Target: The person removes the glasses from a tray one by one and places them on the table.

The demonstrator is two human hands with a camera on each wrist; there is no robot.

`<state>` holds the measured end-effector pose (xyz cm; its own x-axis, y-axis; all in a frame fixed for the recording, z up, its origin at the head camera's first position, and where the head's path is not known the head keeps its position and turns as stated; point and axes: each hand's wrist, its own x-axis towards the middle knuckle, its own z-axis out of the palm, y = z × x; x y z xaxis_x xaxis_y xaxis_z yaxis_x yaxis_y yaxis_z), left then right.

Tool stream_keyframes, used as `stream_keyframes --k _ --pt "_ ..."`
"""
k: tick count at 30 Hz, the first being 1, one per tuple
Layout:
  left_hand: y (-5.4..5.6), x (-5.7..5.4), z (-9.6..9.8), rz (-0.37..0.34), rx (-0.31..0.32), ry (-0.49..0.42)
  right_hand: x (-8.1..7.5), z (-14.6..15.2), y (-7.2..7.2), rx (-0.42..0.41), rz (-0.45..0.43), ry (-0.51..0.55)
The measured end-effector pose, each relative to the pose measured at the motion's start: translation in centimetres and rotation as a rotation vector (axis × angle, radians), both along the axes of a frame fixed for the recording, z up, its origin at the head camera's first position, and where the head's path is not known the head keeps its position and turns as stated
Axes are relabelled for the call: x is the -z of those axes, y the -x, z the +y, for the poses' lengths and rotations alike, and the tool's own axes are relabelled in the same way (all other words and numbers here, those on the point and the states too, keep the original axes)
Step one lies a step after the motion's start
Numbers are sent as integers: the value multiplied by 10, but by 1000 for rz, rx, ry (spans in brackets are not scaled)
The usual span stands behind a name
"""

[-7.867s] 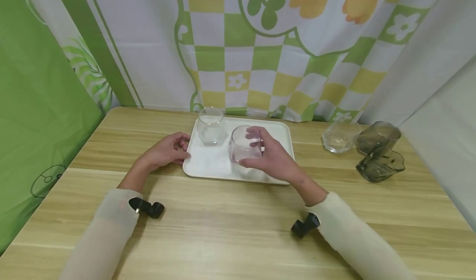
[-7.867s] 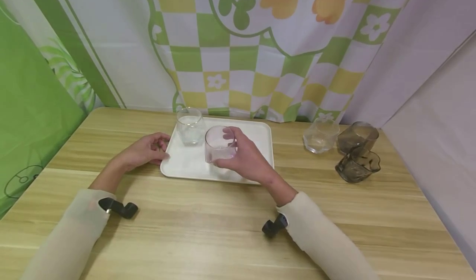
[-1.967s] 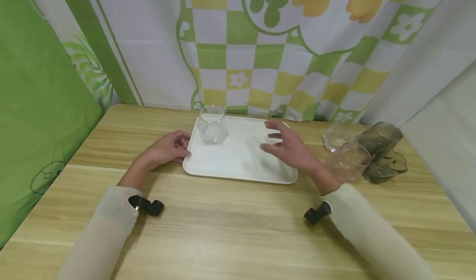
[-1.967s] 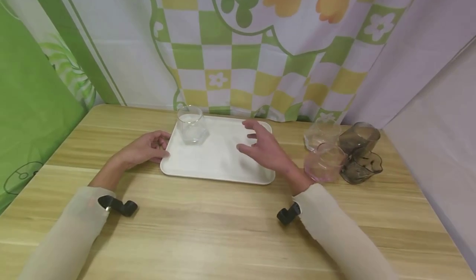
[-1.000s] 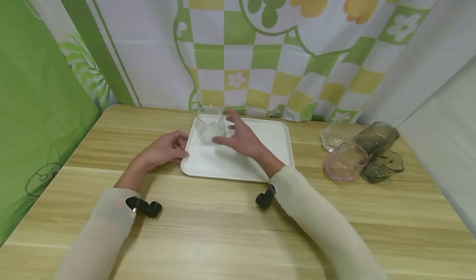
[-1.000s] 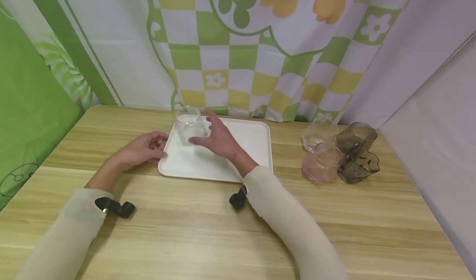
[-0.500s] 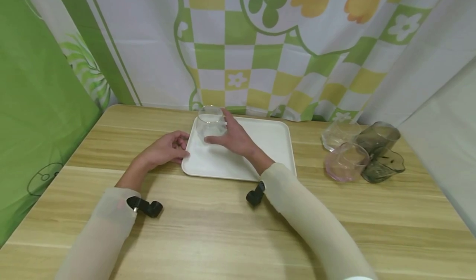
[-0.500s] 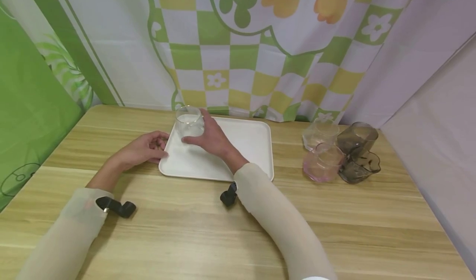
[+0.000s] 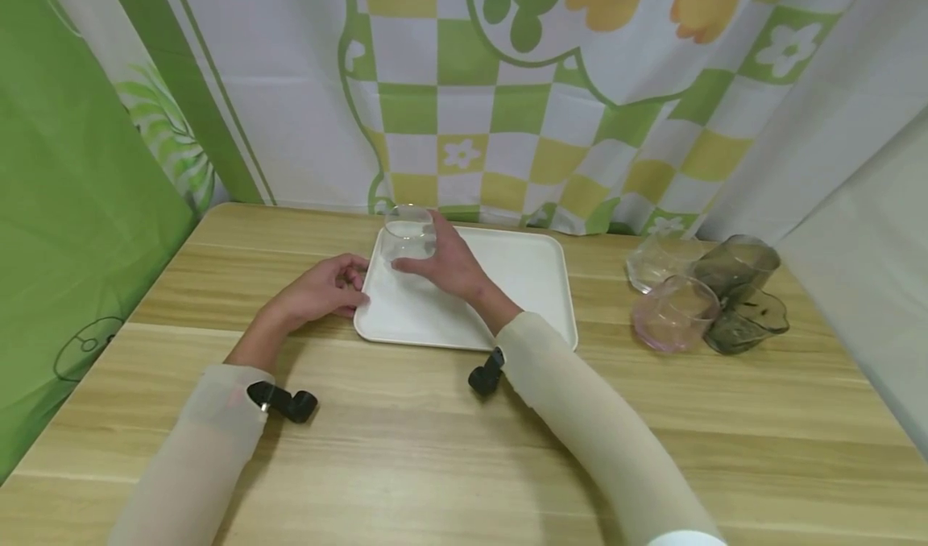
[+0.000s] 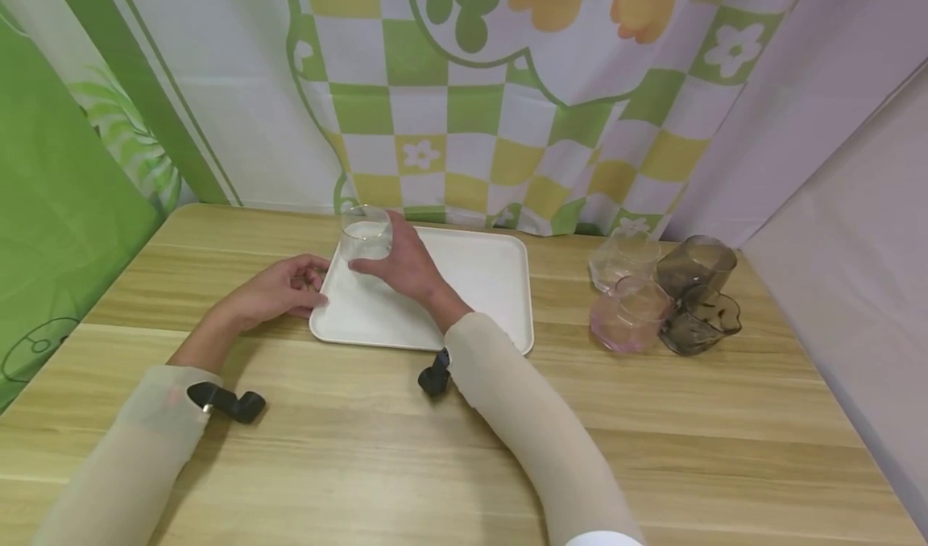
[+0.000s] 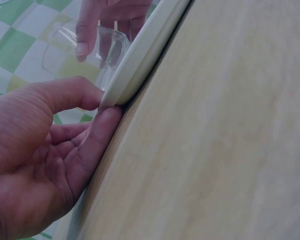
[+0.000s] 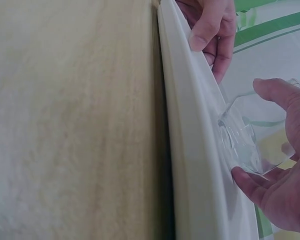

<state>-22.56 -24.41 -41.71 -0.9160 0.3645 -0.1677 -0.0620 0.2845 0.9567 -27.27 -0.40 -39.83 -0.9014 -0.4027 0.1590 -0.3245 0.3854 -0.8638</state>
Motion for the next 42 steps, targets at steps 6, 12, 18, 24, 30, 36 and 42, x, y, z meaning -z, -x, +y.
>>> stream_keyframes --k 6,12,18,24,30,36,42 --pt "-1 -1 1 -2 1 -3 -1 0 1 16 4 -23" --pt "0 -1 0 -4 3 -9 -1 -1 1 19 15 -48" --pt "0 -1 -1 -8 5 -12 -3 -2 1 33 14 -83" --pt "-1 -1 -1 -2 4 -16 -6 -1 -1 48 15 -103" --pt "0 0 1 -2 2 -22 -12 9 -5 82 8 -105" --pt "0 0 1 0 -2 -13 -22 31 -11 120 -9 -112" --pt "0 0 1 6 -2 1 -32 62 -17 145 -25 -99"
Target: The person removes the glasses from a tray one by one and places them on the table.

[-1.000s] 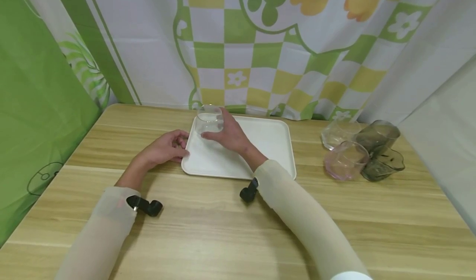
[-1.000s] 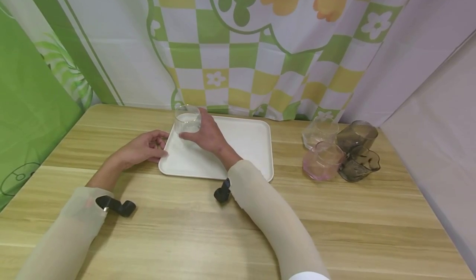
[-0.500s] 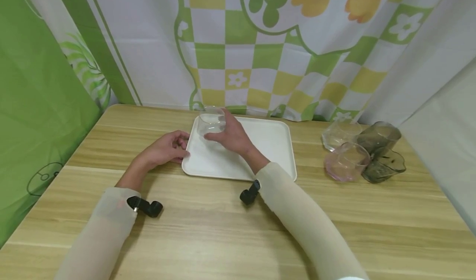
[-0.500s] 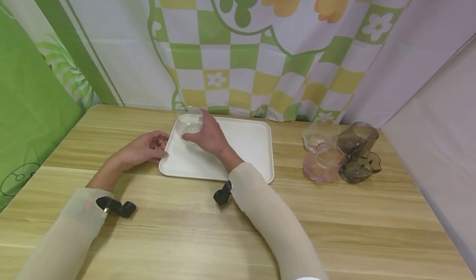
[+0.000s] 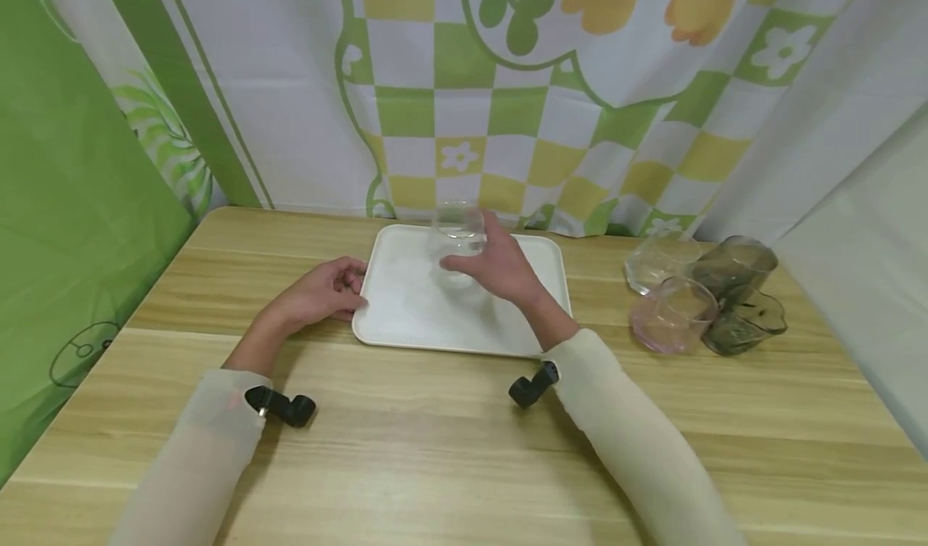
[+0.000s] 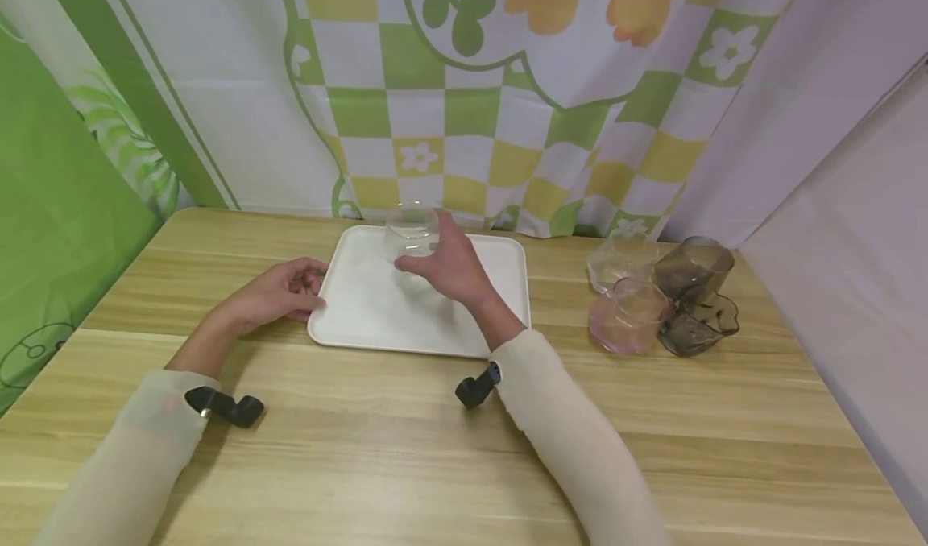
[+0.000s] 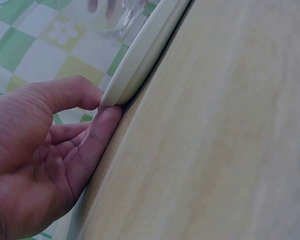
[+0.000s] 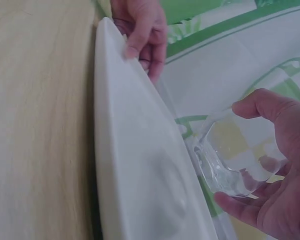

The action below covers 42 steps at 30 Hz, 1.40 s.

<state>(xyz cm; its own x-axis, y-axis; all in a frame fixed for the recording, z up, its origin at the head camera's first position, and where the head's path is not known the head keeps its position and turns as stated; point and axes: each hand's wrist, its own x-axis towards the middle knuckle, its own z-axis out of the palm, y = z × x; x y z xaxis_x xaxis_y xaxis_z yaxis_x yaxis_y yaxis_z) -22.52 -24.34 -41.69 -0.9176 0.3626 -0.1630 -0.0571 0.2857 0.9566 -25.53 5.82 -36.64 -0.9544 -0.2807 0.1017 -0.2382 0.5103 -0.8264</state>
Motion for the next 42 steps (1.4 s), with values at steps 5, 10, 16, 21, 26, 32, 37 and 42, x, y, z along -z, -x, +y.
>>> stream_keyframes --k 5,10,16,21,26,32,37,42 --pt "0 2 -1 3 6 -11 -9 26 -6 36 -17 -13" --pt "1 2 -2 6 11 -14 -13 54 -10 61 -5 22" --pt "1 2 -2 1 7 -12 -16 86 -13 140 -42 35" --pt "1 2 -2 1 4 -6 -17 107 -16 183 -76 49" --pt "1 2 -2 -4 6 -12 -14 120 -17 211 -97 125" --pt "1 2 -2 -3 7 -10 -7 131 -15 261 -95 159" --pt "0 0 -1 -4 6 -6 -6 135 -15 305 -76 125" --pt "-1 0 -1 -2 9 -9 -1 138 -13 348 -51 119"
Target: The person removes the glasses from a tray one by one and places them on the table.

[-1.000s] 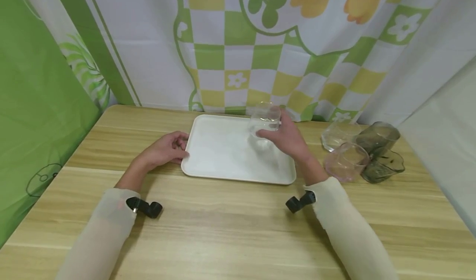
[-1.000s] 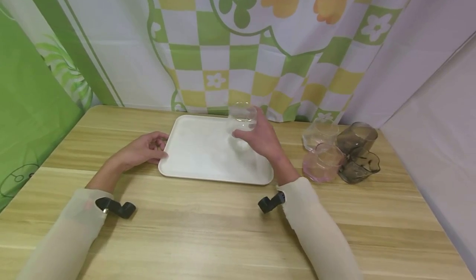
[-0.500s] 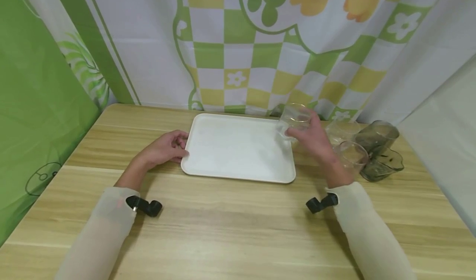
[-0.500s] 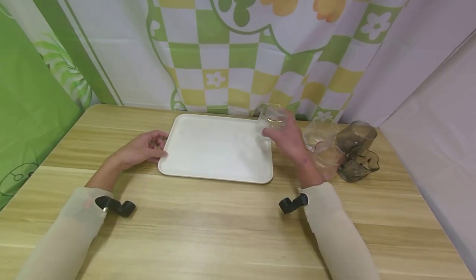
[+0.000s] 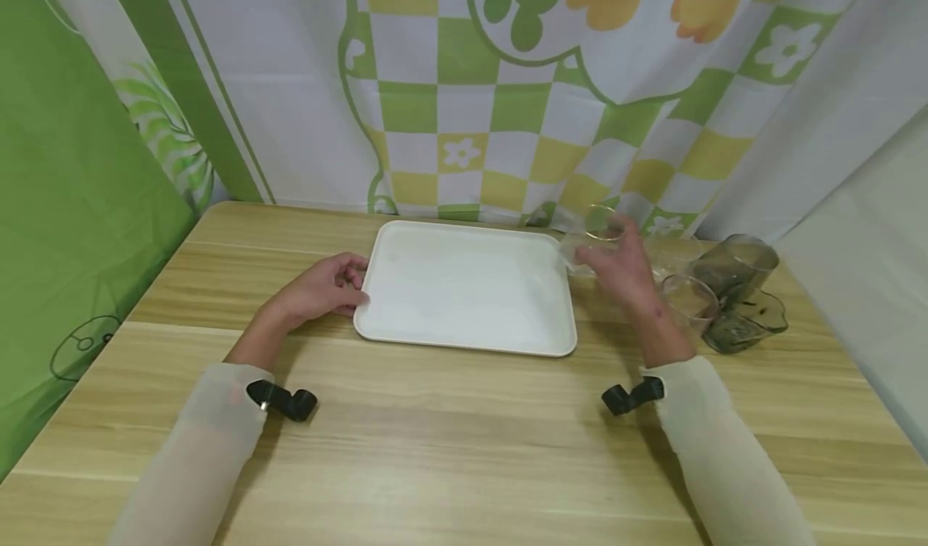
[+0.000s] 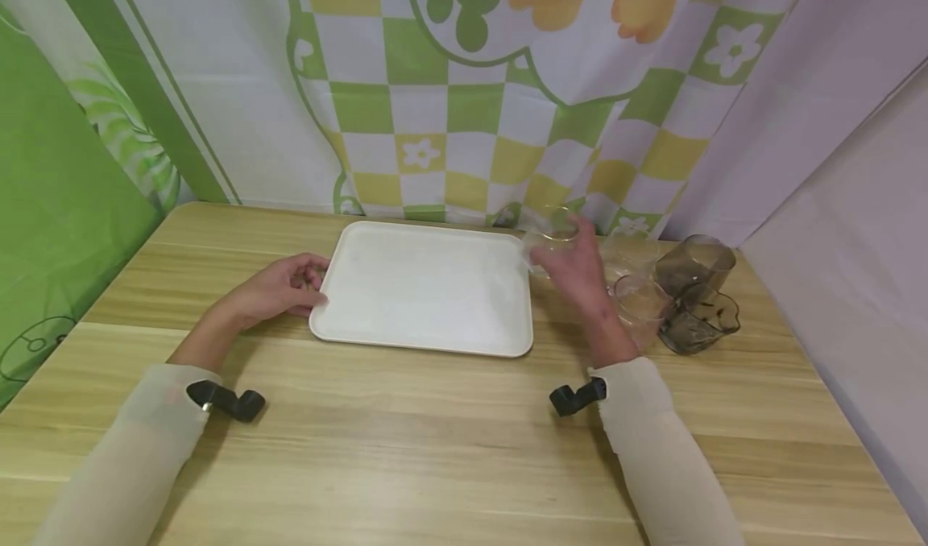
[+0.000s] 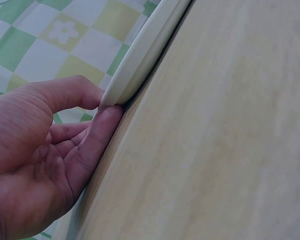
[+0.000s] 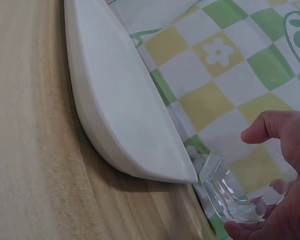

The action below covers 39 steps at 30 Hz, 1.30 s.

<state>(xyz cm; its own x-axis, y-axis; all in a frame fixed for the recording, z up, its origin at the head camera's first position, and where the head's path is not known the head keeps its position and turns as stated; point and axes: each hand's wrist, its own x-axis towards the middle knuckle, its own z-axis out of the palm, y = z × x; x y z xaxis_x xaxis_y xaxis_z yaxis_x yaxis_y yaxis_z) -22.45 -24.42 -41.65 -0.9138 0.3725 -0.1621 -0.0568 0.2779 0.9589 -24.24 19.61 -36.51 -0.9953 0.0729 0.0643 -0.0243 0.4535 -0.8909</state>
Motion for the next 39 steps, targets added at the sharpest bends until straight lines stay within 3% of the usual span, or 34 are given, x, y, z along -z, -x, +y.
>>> stream_keyframes --k 6,26,39 --pt "1 0 0 -2 0 -6 5 4 3 26 19 1" --pt "2 1 -1 4 -2 10 14 6 4 63 -45 -25" --pt "2 3 -2 2 -3 9 16 9 3 45 -47 -38"
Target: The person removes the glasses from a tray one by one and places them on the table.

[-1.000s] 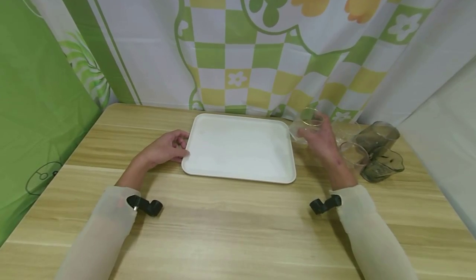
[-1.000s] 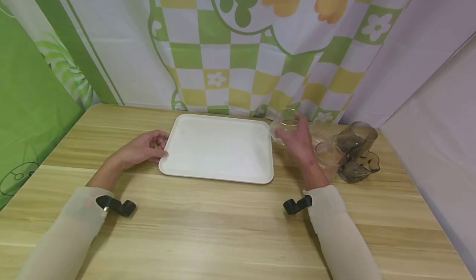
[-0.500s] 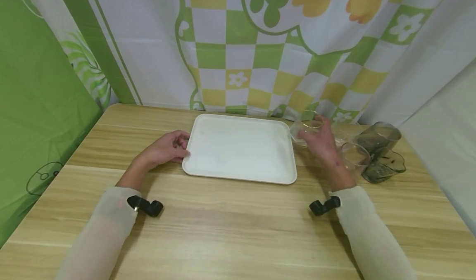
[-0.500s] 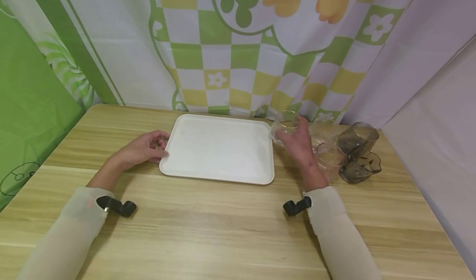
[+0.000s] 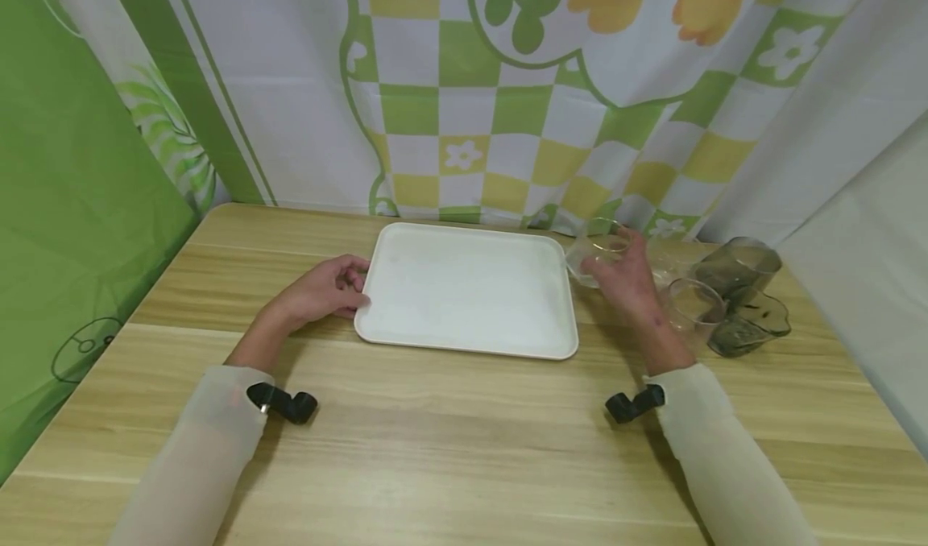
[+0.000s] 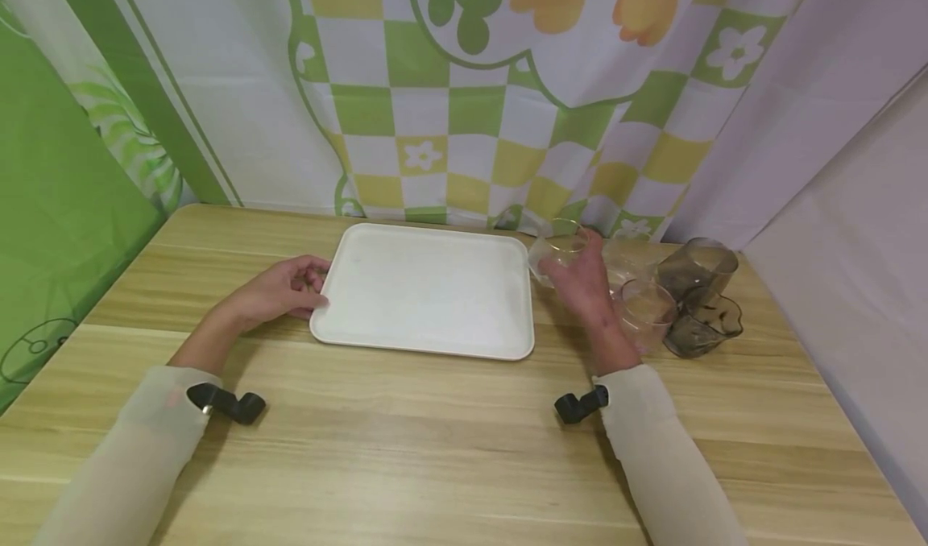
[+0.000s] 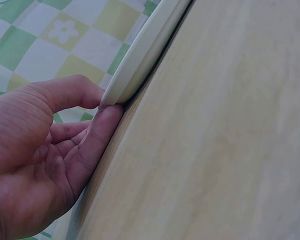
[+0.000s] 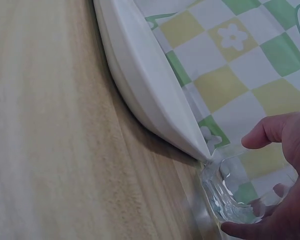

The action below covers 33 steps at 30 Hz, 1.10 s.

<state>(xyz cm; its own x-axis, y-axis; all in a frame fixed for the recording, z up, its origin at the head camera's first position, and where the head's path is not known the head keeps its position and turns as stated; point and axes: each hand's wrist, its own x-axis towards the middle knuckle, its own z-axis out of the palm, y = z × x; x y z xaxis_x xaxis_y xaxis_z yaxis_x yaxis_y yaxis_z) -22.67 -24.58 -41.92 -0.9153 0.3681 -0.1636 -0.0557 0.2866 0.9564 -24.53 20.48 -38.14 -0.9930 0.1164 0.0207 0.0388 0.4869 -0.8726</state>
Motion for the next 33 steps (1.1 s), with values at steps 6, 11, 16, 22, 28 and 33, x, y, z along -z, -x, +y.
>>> stream_keyframes --k 6,11,16,22,28,33 --pt "-1 -1 0 -2 -3 0 2 2 0 -9 -14 2" --pt "-1 -1 0 -7 -5 -8 3 3 -1 2 -22 -2" --pt "0 -1 2 -6 -8 -10 3 3 -2 16 -13 -13" --pt "2 -3 4 4 -1 -9 -2 3 -2 20 48 -2" --pt "3 -1 2 4 1 -8 -10 0 -7 -19 175 -50" --pt "2 -6 -4 3 5 52 -19 -6 -16 -70 267 -92"
